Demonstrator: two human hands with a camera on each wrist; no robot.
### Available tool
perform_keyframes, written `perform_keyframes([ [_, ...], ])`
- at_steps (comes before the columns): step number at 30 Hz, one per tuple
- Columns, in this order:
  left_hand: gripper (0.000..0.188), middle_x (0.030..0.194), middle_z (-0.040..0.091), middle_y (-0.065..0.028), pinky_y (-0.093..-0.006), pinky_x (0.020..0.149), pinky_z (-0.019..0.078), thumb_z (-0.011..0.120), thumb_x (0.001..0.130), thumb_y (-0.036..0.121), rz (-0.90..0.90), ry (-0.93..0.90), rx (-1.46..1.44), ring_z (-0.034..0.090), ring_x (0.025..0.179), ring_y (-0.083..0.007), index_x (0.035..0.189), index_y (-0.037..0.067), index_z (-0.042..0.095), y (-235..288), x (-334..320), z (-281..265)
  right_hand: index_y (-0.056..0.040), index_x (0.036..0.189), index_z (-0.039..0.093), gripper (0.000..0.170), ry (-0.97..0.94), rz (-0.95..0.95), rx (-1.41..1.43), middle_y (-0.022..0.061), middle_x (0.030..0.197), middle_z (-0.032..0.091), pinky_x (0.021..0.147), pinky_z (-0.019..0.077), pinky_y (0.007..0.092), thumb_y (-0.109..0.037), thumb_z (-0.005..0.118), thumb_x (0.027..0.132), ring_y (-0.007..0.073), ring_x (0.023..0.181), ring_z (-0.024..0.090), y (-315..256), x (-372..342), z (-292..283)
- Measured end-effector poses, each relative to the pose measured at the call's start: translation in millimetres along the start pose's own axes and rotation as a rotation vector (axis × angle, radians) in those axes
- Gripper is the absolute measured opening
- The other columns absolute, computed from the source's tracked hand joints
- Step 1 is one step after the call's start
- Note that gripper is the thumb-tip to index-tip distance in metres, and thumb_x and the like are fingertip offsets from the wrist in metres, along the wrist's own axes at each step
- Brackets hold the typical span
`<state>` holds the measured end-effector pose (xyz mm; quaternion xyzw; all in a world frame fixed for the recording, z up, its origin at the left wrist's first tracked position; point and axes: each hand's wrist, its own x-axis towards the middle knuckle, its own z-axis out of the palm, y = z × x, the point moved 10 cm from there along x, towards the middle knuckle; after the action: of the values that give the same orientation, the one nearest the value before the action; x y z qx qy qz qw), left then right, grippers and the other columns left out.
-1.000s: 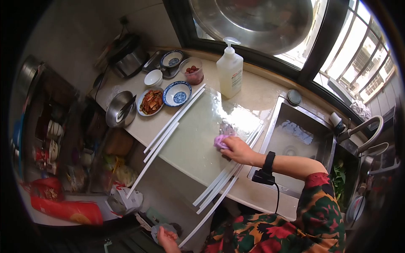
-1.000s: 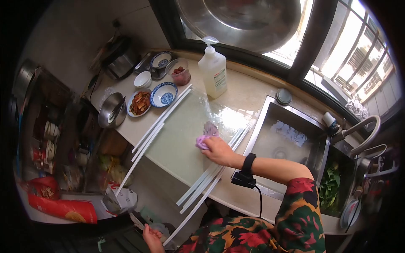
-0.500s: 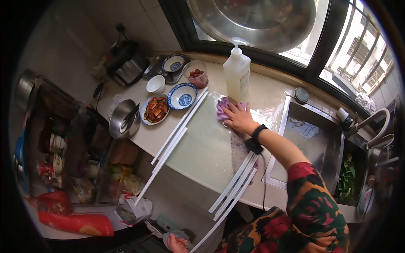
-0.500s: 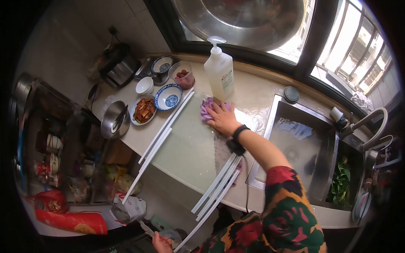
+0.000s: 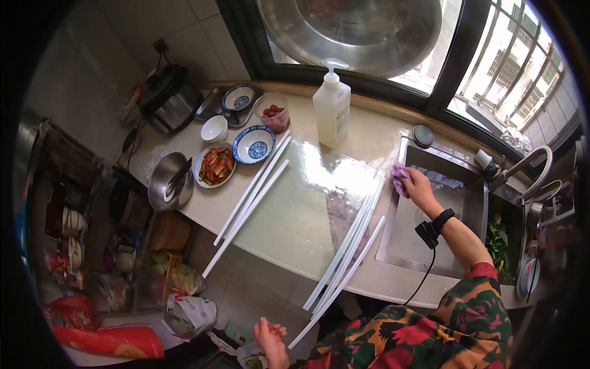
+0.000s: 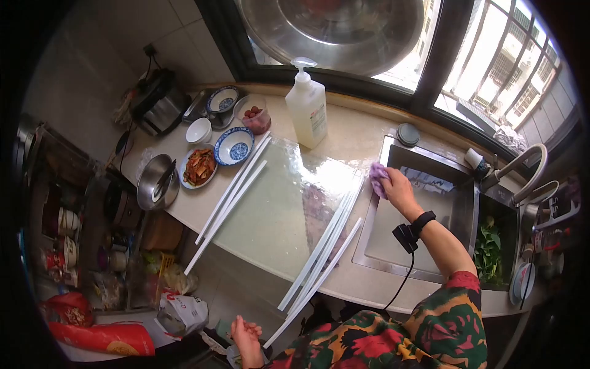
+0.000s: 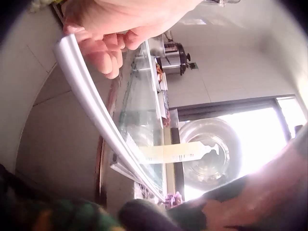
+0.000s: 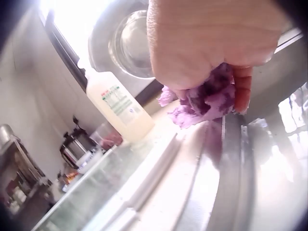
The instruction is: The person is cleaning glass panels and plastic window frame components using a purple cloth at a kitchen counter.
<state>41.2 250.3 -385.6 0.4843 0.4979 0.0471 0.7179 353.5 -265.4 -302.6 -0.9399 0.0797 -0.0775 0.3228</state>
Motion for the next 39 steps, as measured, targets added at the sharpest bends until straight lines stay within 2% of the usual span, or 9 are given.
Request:
perform_keyframes([
  [4,0.020,0.059,0.051,-0.0056,-0.0275,0.041,0.0448,0.052,0.088,0.027,-0.042,-0.116,0.014,0.051,0.044,-0.0166,0.082,0.010,0.044,-1.1,-1.0,40.7,-0.0032,0.107,0.055,0.032,0.062,-0.099,0.102,0.0177,0.102,0.057,0.082,0.0431,0.0369,-0.020,0.052,0.080,0.0326,0.093,0.055,-42.1,17.2,-4.4],
  [6,0.020,0.060,0.051,-0.0050,-0.0274,0.041,0.0451,0.053,0.087,0.027,-0.047,-0.151,0.022,0.051,0.046,-0.0158,0.083,0.010,0.044,-3.8,1.0,54.6,-0.0034,0.108,0.055,0.031,0.051,-0.338,0.041,0.0173,0.106,0.055,0.085,0.0417,0.0370,-0.020,0.053,0.081,0.0330,0.098,0.053,-73.3,20.8,8.4],
  [9,0.020,0.066,0.052,-0.0047,-0.0265,0.043,0.0460,0.055,0.086,0.025,-0.026,-0.192,0.125,0.052,0.052,-0.0141,0.083,0.010,0.044,-8.0,10.9,66.5,-0.0062,0.110,0.054,0.031,-0.164,-0.346,-0.029,0.0155,0.110,0.054,0.087,0.0406,0.0383,-0.021,0.052,0.082,0.0335,0.100,0.050,-67.1,26.2,56.6],
  [14,0.022,0.078,0.051,-0.0052,-0.0293,0.051,0.0482,0.057,0.085,0.025,0.144,-0.142,0.277,0.052,0.063,-0.0141,0.091,0.008,0.045,0.7,19.6,73.8,-0.0099,0.114,0.055,0.035,-0.220,-0.180,-0.089,0.0147,0.109,0.056,0.090,0.0389,0.0369,-0.028,0.050,0.084,0.0330,0.103,0.049,-64.7,42.1,73.3],
  [17,0.024,0.093,0.054,-0.0106,-0.0353,0.063,0.0506,0.056,0.085,0.021,0.098,-0.056,0.102,0.057,0.076,-0.0225,0.103,0.008,0.045,17.5,37.4,73.2,-0.0100,0.109,0.057,0.038,-0.253,-0.168,-0.222,0.0154,0.102,0.058,0.087,0.0402,0.0383,-0.033,0.049,0.080,0.0330,0.100,0.050,-66.6,52.7,77.9],
  [19,0.031,0.108,0.055,-0.0135,-0.0434,0.077,0.0497,0.053,0.086,0.018,-0.132,-0.529,-0.230,0.057,0.094,-0.0332,0.114,0.010,0.043,11.0,48.7,117.4,-0.0102,0.106,0.058,0.037,-0.260,-0.167,-0.227,0.0157,0.101,0.058,0.085,0.0416,0.0395,-0.034,0.049,0.080,0.0333,0.098,0.052,-67.8,57.1,78.7],
  [22,0.029,0.118,0.051,-0.0160,-0.0465,0.085,0.0476,0.050,0.087,0.012,-0.102,-0.647,-0.420,0.053,0.104,-0.0376,0.115,0.011,0.044,17.6,47.8,136.7,-0.0095,0.102,0.059,0.038,-0.258,-0.155,-0.240,0.0171,0.098,0.059,0.082,0.0431,0.0408,-0.036,0.049,0.078,0.0334,0.096,0.053,-73.6,56.7,76.8],
  [32,0.028,0.115,0.053,-0.0160,-0.0477,0.084,0.0481,0.050,0.083,0.003,-0.135,-0.391,-0.315,0.054,0.102,-0.0371,0.110,0.011,0.050,-4.4,23.4,94.4,-0.0064,0.102,0.056,0.051,-0.418,-0.075,-0.235,0.0190,0.092,0.061,0.077,0.0445,0.0397,-0.046,0.049,0.072,0.0329,0.090,0.058,-58.7,39.2,88.2],
  [39,0.031,0.106,0.055,-0.0216,-0.0487,0.072,0.0535,0.052,0.079,-0.001,-0.140,-0.311,-0.256,0.059,0.090,-0.0397,0.108,0.008,0.045,22.8,2.3,52.6,-0.0061,0.098,0.057,0.062,-0.554,-0.096,-0.264,0.0177,0.089,0.062,0.075,0.0453,0.0380,-0.062,0.047,0.073,0.0317,0.086,0.059,-68.6,-1.8,84.0],
])
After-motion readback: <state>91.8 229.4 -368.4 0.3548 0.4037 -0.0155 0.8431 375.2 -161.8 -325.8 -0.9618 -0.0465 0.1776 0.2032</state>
